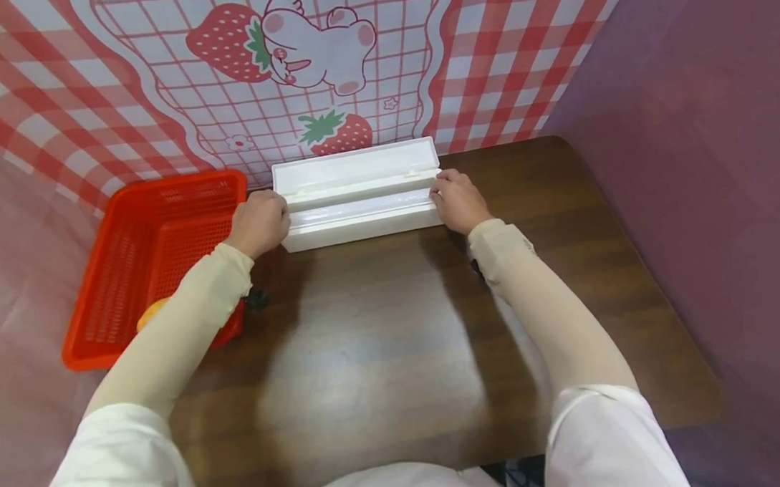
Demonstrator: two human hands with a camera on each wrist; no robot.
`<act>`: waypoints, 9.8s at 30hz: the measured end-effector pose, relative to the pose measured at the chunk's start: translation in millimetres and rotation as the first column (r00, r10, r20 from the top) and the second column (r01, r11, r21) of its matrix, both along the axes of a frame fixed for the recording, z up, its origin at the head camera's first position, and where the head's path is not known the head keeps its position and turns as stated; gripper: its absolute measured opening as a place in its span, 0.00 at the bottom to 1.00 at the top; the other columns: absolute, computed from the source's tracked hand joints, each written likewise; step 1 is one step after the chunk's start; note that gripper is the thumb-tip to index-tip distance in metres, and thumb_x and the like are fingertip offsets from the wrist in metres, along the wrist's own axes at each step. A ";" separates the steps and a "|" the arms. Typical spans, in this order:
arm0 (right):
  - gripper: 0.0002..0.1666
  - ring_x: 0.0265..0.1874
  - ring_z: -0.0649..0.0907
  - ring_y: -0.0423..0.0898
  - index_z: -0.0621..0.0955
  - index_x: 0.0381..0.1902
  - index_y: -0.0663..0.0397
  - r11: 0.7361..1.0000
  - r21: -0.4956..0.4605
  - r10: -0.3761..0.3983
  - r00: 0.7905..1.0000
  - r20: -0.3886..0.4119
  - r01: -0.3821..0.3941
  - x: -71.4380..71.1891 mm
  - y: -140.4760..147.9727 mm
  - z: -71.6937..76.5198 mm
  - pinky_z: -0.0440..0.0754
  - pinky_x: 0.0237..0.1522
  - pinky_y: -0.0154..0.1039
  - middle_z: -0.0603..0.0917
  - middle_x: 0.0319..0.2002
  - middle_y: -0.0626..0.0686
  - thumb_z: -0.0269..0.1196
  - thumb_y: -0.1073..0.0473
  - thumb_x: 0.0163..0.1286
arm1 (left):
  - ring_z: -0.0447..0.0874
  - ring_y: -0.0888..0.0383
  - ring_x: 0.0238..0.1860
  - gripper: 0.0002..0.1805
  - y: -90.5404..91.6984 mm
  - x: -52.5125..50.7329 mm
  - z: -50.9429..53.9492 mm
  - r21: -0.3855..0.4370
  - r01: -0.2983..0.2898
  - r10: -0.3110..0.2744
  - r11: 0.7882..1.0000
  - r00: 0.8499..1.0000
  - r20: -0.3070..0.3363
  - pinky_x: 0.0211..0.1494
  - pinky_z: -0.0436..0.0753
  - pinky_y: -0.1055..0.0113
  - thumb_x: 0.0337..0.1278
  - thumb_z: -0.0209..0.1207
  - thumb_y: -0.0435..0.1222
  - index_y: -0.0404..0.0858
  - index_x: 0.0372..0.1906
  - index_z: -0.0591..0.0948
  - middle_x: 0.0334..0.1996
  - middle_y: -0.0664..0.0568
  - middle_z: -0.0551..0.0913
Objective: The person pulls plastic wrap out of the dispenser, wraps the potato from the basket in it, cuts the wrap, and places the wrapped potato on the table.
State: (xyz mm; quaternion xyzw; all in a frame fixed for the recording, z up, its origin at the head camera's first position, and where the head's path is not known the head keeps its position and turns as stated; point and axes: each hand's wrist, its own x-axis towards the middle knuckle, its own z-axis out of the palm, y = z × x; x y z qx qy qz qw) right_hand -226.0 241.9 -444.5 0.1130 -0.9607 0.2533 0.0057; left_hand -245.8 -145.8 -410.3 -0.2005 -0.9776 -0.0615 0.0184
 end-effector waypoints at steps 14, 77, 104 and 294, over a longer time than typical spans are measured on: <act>0.11 0.54 0.76 0.65 0.80 0.42 0.67 0.973 0.206 0.149 0.967 -0.208 -0.105 -7.4 6.4 -3.9 0.75 0.55 0.64 0.79 0.54 0.67 0.55 0.62 0.76 | 0.76 0.41 0.55 0.12 -10.5 -3.7 3.0 0.027 0.032 -0.034 0.999 0.997 0.067 0.48 0.80 0.44 0.70 0.51 0.34 0.35 0.38 0.84 0.54 0.41 0.81; 0.16 0.48 0.76 0.62 0.78 0.49 0.69 0.996 0.088 0.014 0.998 -0.057 -0.009 -8.4 0.0 6.7 0.76 0.54 0.61 0.77 0.49 0.66 0.52 0.60 0.79 | 0.79 0.39 0.50 0.12 -11.5 -4.5 -5.4 0.060 0.052 -0.049 0.997 0.997 -0.052 0.47 0.81 0.43 0.69 0.54 0.35 0.31 0.43 0.85 0.51 0.39 0.82; 0.14 0.43 0.80 0.59 0.78 0.48 0.64 0.989 0.150 0.003 0.998 -0.056 0.005 -7.3 -0.2 10.6 0.79 0.47 0.61 0.80 0.44 0.62 0.51 0.58 0.80 | 0.77 0.40 0.53 0.13 -17.0 -7.8 -3.1 0.082 0.042 -0.042 0.996 0.999 -0.002 0.50 0.81 0.44 0.72 0.52 0.36 0.33 0.43 0.85 0.53 0.40 0.80; 0.09 0.37 0.80 0.50 0.86 0.44 0.66 0.986 -0.166 -0.035 0.971 -0.237 -0.005 -4.1 0.1 74.6 0.74 0.40 0.38 0.86 0.40 0.59 0.64 0.64 0.72 | 0.80 0.47 0.40 0.11 -35.0 7.5 46.4 0.297 0.086 -0.059 0.951 0.993 -0.099 0.50 0.82 0.53 0.72 0.57 0.38 0.33 0.48 0.82 0.42 0.43 0.83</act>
